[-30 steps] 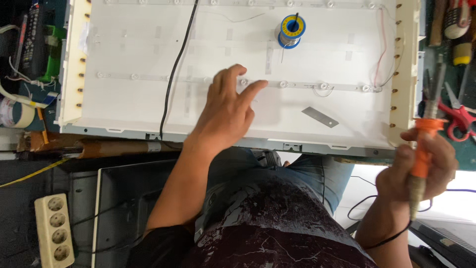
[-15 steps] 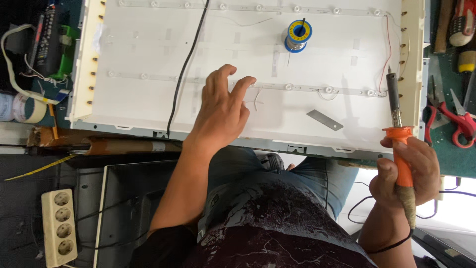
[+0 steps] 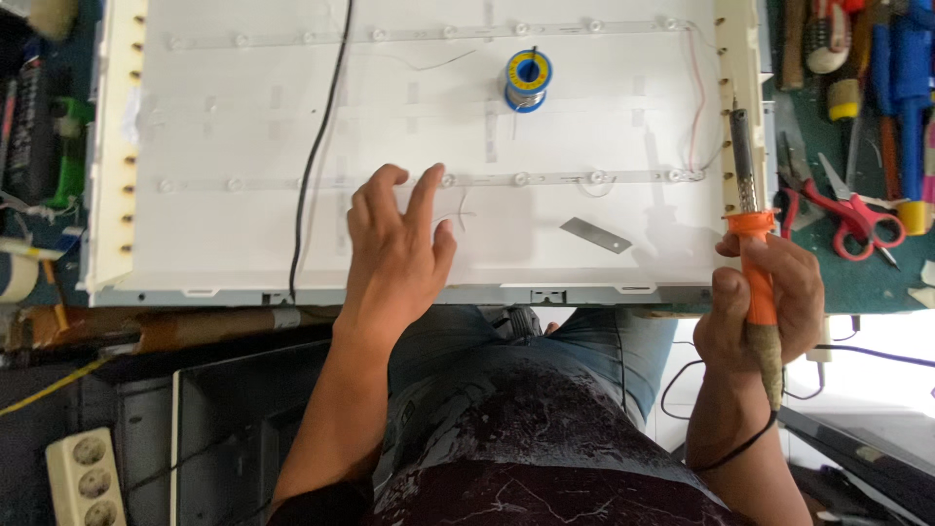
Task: The person strips the insulation from a wire using wire cutters, then uses a soldering iron and solder to attach the wire to an LED strip mounted on a white panel. The person continues to solder connections along the strip.
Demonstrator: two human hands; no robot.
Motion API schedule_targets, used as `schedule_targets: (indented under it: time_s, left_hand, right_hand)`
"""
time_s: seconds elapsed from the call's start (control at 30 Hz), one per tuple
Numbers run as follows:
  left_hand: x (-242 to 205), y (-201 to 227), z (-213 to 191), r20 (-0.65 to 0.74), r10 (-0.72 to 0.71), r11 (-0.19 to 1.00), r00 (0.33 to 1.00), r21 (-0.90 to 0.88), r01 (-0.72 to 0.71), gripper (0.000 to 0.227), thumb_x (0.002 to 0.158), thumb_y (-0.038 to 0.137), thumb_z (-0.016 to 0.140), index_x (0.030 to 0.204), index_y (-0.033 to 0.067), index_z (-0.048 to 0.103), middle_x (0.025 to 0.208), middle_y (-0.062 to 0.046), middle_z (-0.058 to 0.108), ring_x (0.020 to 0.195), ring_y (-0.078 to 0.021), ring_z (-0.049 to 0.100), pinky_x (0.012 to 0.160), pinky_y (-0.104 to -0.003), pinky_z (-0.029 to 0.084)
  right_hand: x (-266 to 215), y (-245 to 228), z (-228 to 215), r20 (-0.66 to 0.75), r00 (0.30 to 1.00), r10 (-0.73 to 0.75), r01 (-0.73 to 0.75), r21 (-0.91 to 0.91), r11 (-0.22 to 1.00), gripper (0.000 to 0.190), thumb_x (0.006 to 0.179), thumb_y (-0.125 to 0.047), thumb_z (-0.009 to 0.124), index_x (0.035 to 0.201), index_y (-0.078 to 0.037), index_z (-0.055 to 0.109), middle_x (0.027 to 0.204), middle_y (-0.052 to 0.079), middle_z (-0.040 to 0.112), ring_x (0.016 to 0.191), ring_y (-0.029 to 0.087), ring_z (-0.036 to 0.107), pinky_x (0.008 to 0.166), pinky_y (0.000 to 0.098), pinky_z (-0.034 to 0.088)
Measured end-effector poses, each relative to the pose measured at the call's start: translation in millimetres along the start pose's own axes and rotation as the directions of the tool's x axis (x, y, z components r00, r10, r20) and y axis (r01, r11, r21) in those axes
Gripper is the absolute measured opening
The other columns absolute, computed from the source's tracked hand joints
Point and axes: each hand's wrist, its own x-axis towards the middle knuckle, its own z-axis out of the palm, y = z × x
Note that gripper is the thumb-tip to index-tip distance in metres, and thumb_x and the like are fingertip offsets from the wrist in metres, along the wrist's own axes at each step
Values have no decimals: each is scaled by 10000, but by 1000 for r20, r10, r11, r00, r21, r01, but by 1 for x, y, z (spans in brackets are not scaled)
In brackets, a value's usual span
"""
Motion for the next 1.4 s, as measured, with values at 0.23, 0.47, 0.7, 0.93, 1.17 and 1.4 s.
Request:
schedule_targets:
  time_s: [0.23, 0.47, 0.7, 0.93, 1.17, 1.4]
  left_hand:
    - [-2, 1, 3, 3, -18, 999, 1000, 51, 17, 534, 1021, 204, 673, 1520, 106, 510, 1355, -217, 452, 1077, -387, 501, 872, -497, 496]
    - [-1, 3, 3, 4, -47, 999, 999, 3, 47, 575, 1017, 213, 684, 1542, 125, 467, 1351, -201, 446, 1092, -387, 508, 934, -502, 495]
    - [1, 2, -2, 84, -75, 997, 994, 35, 72, 484, 1019, 297, 687, 1483, 175, 625, 1321, -198, 493, 1083, -400, 495, 906, -545, 464]
    - [-2, 15, -2, 255, -183, 983, 949, 72, 170, 633, 1073, 464, 517, 1616, 139, 500, 1233, -188, 529, 1076, -359, 528, 928, -530, 469]
    - [-19, 14, 15, 24, -155, 980, 988, 134, 150, 579, 1062, 458, 545, 1586, 212, 546, 1350, -216, 490, 1136, -401, 472, 918, -522, 435]
    - [-20, 15, 19, 37, -249, 963, 968, 118, 243, 578, 1058, 515, 496, 1604, 326, 510, 1603, -311, 355, 1378, -490, 424, 1030, -582, 408]
  right_hand:
    - [-4, 7, 6, -71, 995, 69, -66, 43, 997, 236, 1129, -168, 662, 1235, 32, 593, 1054, 214, 544, 950, 378, 594, 815, 490, 619]
    - [-8, 15, 4, -93, 995, 29, -30, -7, 1000, 271, 1137, -205, 635, 1246, 35, 569, 1130, 231, 542, 900, 427, 621, 845, 530, 591]
    - [-5, 17, 7, -73, 997, -40, 42, 24, 999, 236, 1135, -121, 619, 1222, 87, 553, 1105, 261, 516, 852, 436, 616, 818, 528, 574]
    - [-5, 2, 7, 33, 999, -31, 31, 19, 999, 289, 1207, -91, 570, 1271, 180, 492, 1203, 356, 436, 865, 511, 583, 910, 618, 528]
    - [4, 7, 18, 135, 977, -164, 153, 85, 985, 326, 1195, -96, 599, 1291, 207, 526, 1105, 355, 497, 910, 504, 581, 800, 595, 590]
    - [10, -11, 33, 168, 974, -153, 161, -39, 986, 318, 1208, -107, 655, 1247, 208, 651, 1168, 376, 632, 1083, 498, 595, 967, 583, 528]
